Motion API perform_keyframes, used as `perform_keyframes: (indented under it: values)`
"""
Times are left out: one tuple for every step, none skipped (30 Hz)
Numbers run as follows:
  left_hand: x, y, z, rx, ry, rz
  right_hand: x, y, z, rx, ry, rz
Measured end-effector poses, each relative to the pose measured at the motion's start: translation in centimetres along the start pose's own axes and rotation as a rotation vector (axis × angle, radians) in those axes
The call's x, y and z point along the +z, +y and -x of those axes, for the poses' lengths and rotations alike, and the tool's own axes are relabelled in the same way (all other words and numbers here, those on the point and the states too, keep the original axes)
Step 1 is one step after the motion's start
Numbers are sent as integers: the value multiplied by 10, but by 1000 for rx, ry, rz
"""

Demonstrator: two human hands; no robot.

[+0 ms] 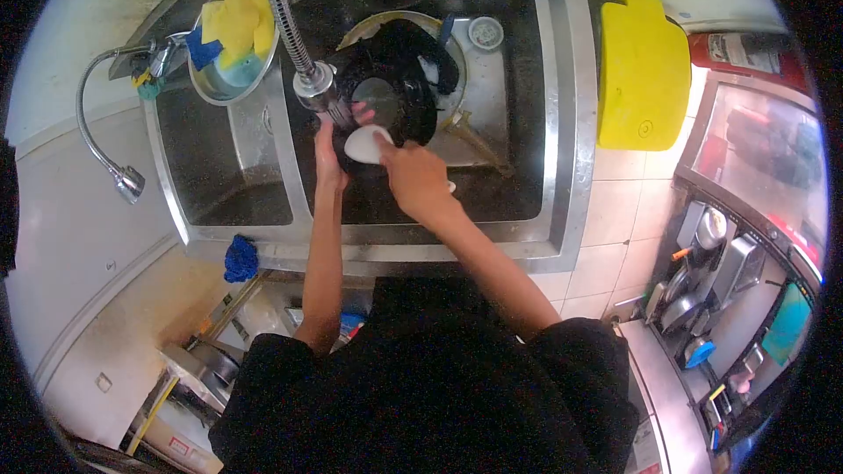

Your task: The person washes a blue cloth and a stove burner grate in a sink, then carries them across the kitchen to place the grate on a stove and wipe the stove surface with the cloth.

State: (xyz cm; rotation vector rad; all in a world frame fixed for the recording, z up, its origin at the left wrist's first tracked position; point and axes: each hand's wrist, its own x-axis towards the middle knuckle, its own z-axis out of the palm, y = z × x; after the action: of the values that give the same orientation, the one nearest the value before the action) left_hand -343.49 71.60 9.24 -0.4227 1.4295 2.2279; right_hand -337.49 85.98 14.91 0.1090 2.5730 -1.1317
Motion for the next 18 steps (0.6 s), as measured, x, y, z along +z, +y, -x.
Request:
perform_keyframes:
  values:
    - [0,-5,0,18,89,-23,8,0,-7,8,80,43]
    - [-1,-9,0,38,177,-45,13,1,-14,15,160,87]
    - [-5,-12,1,-15,207,-17,14,2,-19,-9,197,70]
    - [-9,-15,1,-15,208,-20,18,4,-22,-9,198,67]
    - [-12,-19,1,-37,222,-13,25,8,-25,15,179,-27]
    - [-13,-22,2,-65,234,-7,34,12,-27,46,160,-121]
    - [-15,-24,3,-70,232,-4,45,15,-30,50,160,-117]
    - [-17,-24,5,-79,189,-21,57,17,-34,79,177,-164]
    - [-16,-24,6,-87,143,-41,60,17,-39,108,197,-213]
    - [-14,-25,9,-90,143,-44,62,19,-44,112,197,-216]
    - [-10,-29,12,-56,211,-117,63,21,-51,146,243,-264]
    - [-7,-31,15,-21,281,-191,63,22,-59,180,288,-311]
    - [-5,-35,14,50,327,-227,58,28,-67,340,95,-545]
    - [-8,-35,18,47,330,-230,56,33,-63,343,92,-547]
    - [-3,-28,20,41,313,-285,47,34,-61,268,52,-405]
    - [3,-23,22,33,294,-339,41,35,-60,196,13,-260]
    - [5,-18,28,25,297,-338,45,36,-57,155,45,-199]
    - [6,-12,29,-15,240,-331,43,34,-58,155,46,-198]
